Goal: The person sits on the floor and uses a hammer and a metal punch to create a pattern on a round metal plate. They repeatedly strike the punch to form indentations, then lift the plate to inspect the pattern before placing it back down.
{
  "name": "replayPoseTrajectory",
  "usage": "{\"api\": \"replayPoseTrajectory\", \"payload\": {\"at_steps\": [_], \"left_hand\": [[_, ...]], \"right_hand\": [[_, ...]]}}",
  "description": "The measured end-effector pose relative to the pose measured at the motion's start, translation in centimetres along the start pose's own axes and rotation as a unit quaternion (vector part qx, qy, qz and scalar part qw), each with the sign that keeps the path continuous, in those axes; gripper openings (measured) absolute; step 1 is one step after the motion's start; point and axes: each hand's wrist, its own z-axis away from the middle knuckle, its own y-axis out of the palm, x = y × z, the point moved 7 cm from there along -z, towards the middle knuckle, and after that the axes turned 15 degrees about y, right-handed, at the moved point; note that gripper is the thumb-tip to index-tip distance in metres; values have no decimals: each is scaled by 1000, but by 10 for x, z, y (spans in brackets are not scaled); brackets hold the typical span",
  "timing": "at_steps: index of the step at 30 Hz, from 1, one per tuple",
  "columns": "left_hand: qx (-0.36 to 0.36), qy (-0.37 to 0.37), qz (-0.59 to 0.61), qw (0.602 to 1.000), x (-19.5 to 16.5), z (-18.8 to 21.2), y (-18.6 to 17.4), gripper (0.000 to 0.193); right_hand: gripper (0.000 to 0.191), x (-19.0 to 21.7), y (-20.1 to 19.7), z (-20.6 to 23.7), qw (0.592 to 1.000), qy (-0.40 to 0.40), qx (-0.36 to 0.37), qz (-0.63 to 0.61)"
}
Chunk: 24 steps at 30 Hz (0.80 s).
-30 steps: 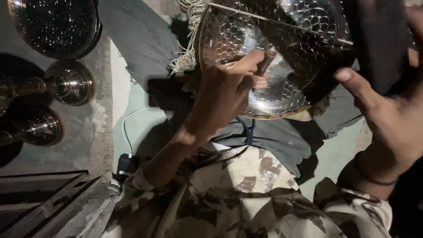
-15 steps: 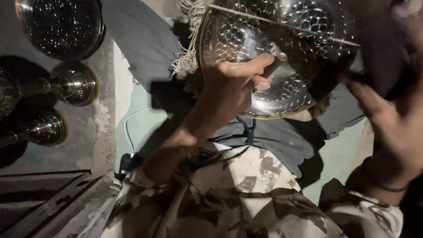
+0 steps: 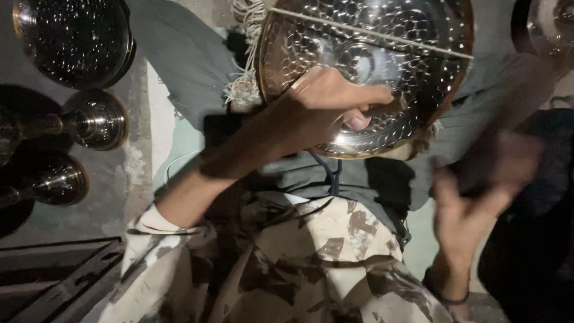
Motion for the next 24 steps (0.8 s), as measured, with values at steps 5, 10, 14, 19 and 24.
{"api": "replayPoseTrajectory", "payload": {"at_steps": [5,10,14,19,24], "left_hand": [[138,-39,65,987,21,-16,26,22],[276,-118,73,951,26,-19,42,43],[318,-142,107,931,21,-20,38,38],[280,-176,119,936,23,-16,35,42],[240,-165,123,949,31,-7,38,40]], "right_hand": [[81,-9,14,21,995,-36,-93,20],[85,-69,39,38,974,143,-40,-170],[90,-84,49,44,993,37,-68,-87],[100,-95,40,45,988,-5,-152,-16],[92,-71,21,18,991,-14,-99,-89]]}}
